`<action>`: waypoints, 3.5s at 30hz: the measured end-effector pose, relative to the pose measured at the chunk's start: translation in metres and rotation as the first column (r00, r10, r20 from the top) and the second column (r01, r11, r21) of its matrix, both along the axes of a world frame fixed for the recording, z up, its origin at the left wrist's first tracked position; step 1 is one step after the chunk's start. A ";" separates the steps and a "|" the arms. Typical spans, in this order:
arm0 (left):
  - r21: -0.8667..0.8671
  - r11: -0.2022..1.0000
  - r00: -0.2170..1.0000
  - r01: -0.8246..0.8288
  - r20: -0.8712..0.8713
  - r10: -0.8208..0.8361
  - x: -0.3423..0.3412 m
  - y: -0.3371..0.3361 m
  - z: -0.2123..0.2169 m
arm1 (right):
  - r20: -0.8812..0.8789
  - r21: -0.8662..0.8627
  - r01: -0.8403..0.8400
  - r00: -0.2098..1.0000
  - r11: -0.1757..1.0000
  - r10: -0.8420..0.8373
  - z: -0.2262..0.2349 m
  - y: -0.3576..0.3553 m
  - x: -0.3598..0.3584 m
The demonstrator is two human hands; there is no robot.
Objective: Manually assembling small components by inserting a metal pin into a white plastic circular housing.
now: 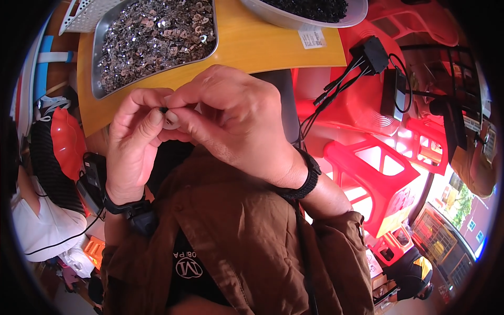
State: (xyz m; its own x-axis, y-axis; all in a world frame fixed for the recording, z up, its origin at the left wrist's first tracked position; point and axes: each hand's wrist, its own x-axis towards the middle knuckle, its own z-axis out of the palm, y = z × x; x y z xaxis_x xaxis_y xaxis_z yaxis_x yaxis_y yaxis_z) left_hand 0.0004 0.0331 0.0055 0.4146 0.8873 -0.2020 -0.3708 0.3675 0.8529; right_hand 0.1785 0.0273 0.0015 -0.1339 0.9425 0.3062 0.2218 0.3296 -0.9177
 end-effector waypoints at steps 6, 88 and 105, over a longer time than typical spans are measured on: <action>0.059 0.998 0.995 0.008 -0.099 -0.002 -0.002 0.001 0.000 | 0.067 -0.006 0.022 0.997 1.000 -0.022 0.003 -0.002 -0.001; -0.037 0.999 0.997 -0.015 -0.072 0.012 -0.006 -0.002 -0.009 | -0.503 -0.444 -0.237 0.864 0.864 -0.021 -0.019 -0.004 0.003; 0.268 0.963 0.973 0.034 -0.227 0.029 -0.001 -0.002 -0.005 | -0.465 -0.510 -0.226 0.884 0.830 -0.045 -0.010 -0.007 0.002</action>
